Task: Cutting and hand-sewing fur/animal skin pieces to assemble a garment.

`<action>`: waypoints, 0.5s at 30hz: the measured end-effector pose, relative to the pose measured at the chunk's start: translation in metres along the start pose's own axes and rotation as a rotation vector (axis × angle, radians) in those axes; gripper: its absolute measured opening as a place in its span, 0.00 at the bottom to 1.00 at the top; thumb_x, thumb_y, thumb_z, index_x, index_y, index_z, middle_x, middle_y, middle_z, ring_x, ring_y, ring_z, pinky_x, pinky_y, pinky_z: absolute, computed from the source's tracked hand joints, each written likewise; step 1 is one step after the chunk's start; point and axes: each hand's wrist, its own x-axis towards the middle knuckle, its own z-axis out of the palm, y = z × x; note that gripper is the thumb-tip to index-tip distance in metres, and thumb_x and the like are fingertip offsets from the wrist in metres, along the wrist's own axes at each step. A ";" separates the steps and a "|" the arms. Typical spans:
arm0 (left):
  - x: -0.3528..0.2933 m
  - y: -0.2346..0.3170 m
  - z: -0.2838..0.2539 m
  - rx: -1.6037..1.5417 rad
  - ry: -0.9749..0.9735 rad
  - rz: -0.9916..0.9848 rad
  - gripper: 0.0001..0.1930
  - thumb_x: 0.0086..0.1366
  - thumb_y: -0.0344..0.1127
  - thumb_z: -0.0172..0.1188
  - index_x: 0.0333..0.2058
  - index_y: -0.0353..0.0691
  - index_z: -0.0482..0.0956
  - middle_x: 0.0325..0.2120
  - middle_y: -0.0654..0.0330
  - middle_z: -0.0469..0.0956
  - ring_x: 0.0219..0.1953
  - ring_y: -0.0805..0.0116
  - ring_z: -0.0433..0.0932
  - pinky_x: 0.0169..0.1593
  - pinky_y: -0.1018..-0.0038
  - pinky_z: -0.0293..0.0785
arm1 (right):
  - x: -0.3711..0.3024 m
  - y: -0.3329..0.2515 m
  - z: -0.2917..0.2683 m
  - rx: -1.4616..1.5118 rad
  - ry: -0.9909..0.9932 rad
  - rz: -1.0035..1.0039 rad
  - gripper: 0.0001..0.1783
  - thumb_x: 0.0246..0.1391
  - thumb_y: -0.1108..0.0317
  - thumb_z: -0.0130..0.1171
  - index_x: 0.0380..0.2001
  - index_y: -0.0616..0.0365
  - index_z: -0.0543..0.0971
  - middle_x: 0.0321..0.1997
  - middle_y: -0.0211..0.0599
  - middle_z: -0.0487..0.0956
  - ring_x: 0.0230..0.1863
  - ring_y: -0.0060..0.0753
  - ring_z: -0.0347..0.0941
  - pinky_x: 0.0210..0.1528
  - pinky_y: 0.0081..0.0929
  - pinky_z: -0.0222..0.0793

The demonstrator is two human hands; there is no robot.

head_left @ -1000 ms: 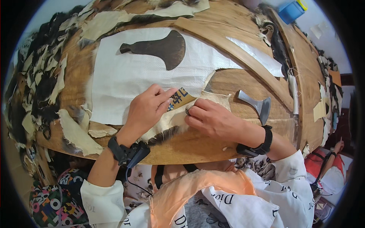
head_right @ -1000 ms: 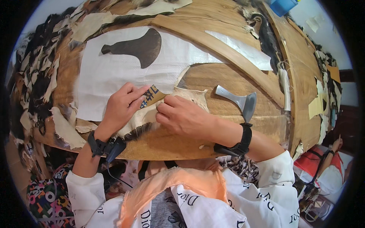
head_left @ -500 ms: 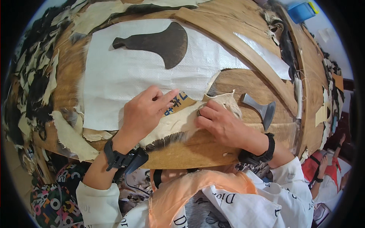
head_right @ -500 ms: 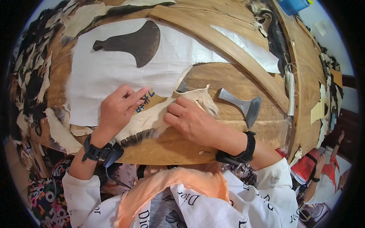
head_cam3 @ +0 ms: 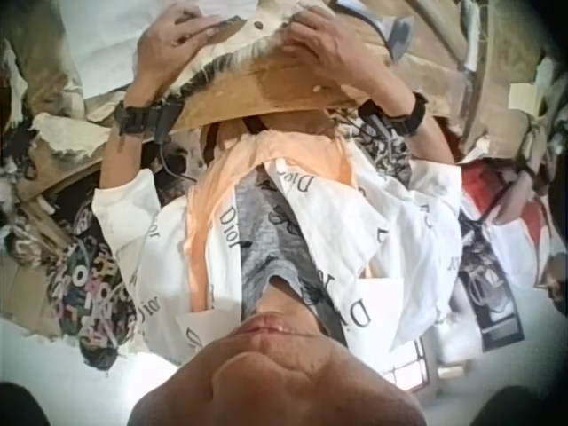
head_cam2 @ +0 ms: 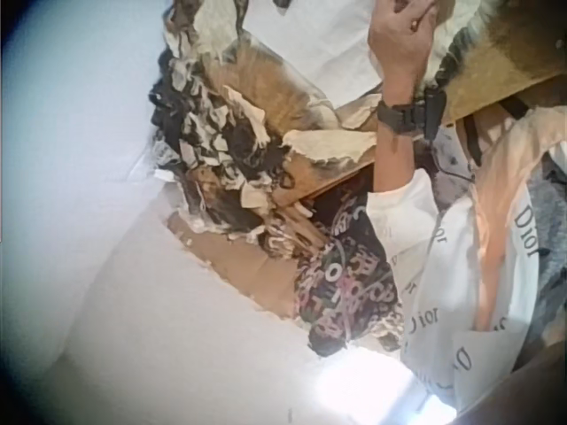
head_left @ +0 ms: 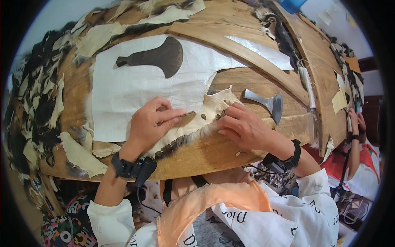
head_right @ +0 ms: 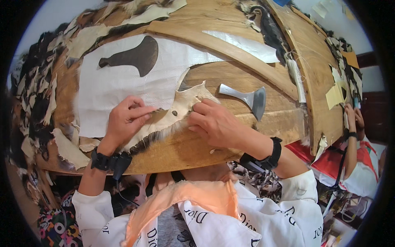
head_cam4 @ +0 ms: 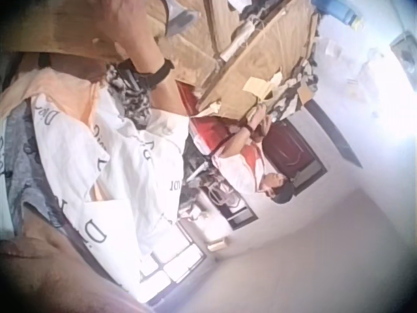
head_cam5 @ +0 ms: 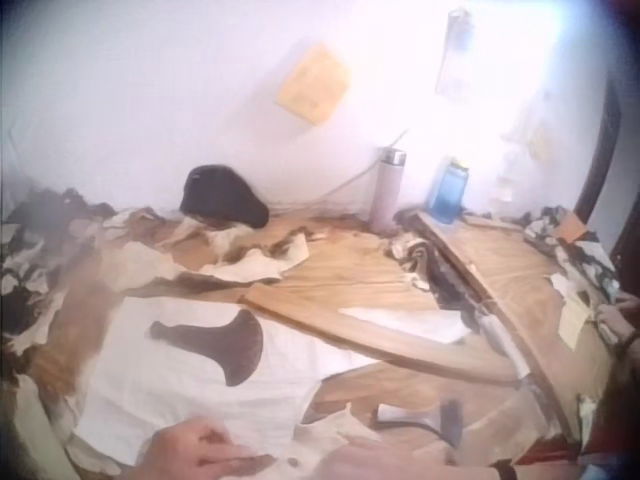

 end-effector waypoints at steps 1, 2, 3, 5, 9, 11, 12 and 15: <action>-0.002 0.003 0.000 -0.024 -0.010 0.037 0.13 0.51 0.31 0.63 0.37 0.52 0.83 0.28 0.65 0.73 0.26 0.71 0.74 0.31 0.78 0.71 | 0.001 -0.005 -0.003 -0.015 0.042 -0.005 0.09 0.39 0.72 0.57 0.28 0.56 0.72 0.29 0.35 0.67 0.35 0.40 0.64 0.37 0.32 0.63; -0.003 0.003 -0.001 -0.017 -0.018 0.047 0.13 0.51 0.31 0.63 0.37 0.52 0.83 0.28 0.65 0.73 0.26 0.71 0.74 0.31 0.78 0.71 | 0.002 -0.009 -0.003 -0.030 0.084 -0.009 0.11 0.38 0.73 0.59 0.30 0.56 0.74 0.29 0.34 0.67 0.35 0.39 0.64 0.37 0.32 0.62; -0.003 0.003 -0.003 -0.027 -0.013 0.010 0.12 0.52 0.30 0.62 0.37 0.50 0.83 0.29 0.64 0.74 0.28 0.70 0.75 0.32 0.78 0.72 | 0.007 -0.010 -0.001 -0.029 0.098 -0.003 0.11 0.38 0.73 0.59 0.30 0.56 0.74 0.29 0.34 0.67 0.35 0.39 0.64 0.37 0.32 0.62; -0.002 0.008 -0.004 -0.032 -0.019 -0.014 0.11 0.53 0.30 0.62 0.37 0.49 0.83 0.31 0.63 0.74 0.29 0.70 0.75 0.33 0.79 0.72 | 0.021 -0.007 0.002 -0.215 0.138 -0.153 0.08 0.42 0.70 0.56 0.29 0.57 0.73 0.31 0.35 0.68 0.37 0.35 0.65 0.38 0.29 0.64; 0.001 0.008 -0.003 -0.107 0.020 -0.085 0.09 0.57 0.35 0.59 0.37 0.47 0.83 0.39 0.61 0.75 0.33 0.68 0.76 0.38 0.76 0.72 | 0.021 0.006 0.015 -0.353 0.146 -0.200 0.08 0.42 0.69 0.54 0.28 0.59 0.74 0.32 0.34 0.68 0.37 0.33 0.65 0.37 0.27 0.65; 0.001 0.006 -0.003 -0.098 -0.009 -0.098 0.09 0.58 0.37 0.58 0.37 0.47 0.83 0.42 0.60 0.75 0.35 0.66 0.76 0.39 0.75 0.72 | 0.016 0.012 0.019 -0.294 0.074 -0.234 0.15 0.44 0.67 0.51 0.36 0.63 0.75 0.31 0.34 0.67 0.35 0.33 0.64 0.35 0.26 0.65; 0.001 0.004 -0.002 0.007 -0.020 -0.039 0.10 0.59 0.37 0.58 0.39 0.45 0.82 0.46 0.58 0.74 0.40 0.65 0.76 0.43 0.74 0.71 | 0.016 0.013 0.019 -0.289 0.077 -0.230 0.15 0.44 0.67 0.51 0.36 0.63 0.75 0.31 0.34 0.67 0.35 0.33 0.64 0.35 0.26 0.65; 0.002 0.003 -0.001 0.135 -0.060 0.026 0.11 0.58 0.36 0.58 0.40 0.44 0.82 0.50 0.55 0.72 0.48 0.61 0.74 0.47 0.73 0.70 | 0.011 0.010 0.018 -0.330 0.083 -0.171 0.07 0.42 0.68 0.51 0.23 0.60 0.74 0.30 0.34 0.66 0.35 0.32 0.64 0.36 0.25 0.66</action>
